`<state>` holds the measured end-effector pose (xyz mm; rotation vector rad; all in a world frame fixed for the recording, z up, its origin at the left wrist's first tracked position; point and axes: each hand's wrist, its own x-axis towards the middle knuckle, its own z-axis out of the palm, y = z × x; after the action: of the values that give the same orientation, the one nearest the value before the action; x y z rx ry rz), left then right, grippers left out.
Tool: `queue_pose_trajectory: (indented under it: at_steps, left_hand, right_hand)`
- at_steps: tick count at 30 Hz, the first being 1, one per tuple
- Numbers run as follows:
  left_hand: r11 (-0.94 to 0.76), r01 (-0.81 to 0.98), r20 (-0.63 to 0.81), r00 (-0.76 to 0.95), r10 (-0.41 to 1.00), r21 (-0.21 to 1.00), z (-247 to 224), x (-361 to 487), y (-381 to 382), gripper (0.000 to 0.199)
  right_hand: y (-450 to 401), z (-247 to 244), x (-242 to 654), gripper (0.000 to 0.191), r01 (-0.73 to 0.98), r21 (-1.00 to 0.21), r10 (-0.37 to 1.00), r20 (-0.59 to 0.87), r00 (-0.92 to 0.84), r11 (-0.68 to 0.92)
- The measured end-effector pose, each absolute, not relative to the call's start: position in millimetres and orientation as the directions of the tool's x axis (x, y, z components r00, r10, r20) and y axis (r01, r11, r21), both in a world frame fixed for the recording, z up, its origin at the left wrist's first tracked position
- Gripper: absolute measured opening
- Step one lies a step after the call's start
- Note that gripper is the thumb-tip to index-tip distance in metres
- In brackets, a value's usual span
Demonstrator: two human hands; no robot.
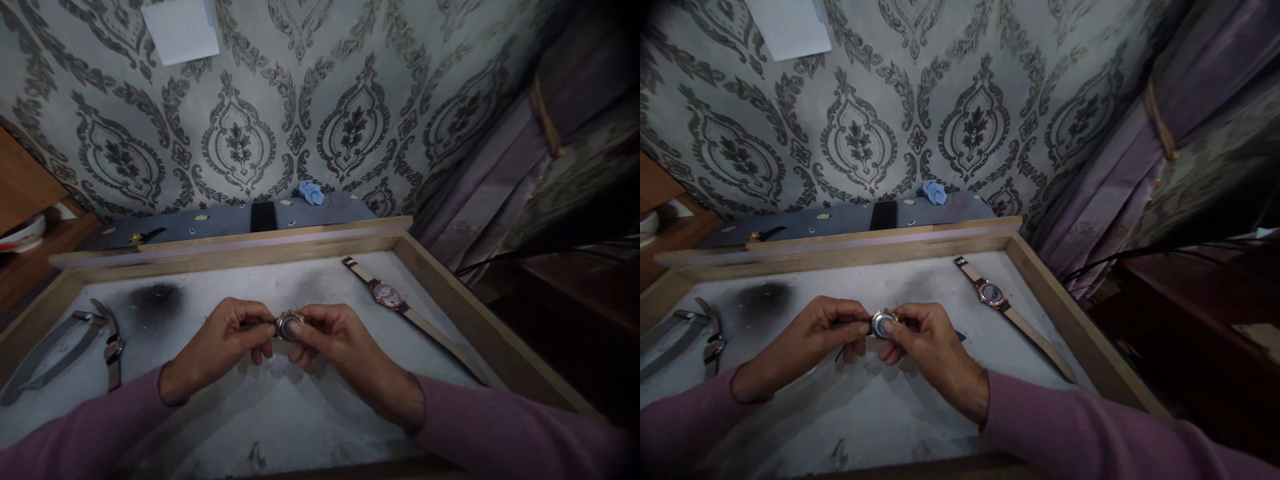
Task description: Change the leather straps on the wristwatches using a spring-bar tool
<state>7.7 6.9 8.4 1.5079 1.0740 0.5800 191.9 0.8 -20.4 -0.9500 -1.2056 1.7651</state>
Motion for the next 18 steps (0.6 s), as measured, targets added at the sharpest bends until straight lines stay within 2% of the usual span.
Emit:
queue_pose_trajectory:
  at_steps: [10, 18]
  left_hand:
    - [0.045, 0.329, -0.192, 0.432, 0.881, 0.943, 3, 7, 7, 0.023]
    - [0.027, 0.419, -0.226, 0.432, 0.873, 0.908, -4, 6, 4, 0.022]
  right_hand:
    - [2, -26, 193, 0.030, -0.209, -0.951, 0.902, -0.124, -0.413, -0.226]
    - [6, -34, 197, 0.025, -0.048, -0.981, 0.872, -0.146, -0.468, -0.190]
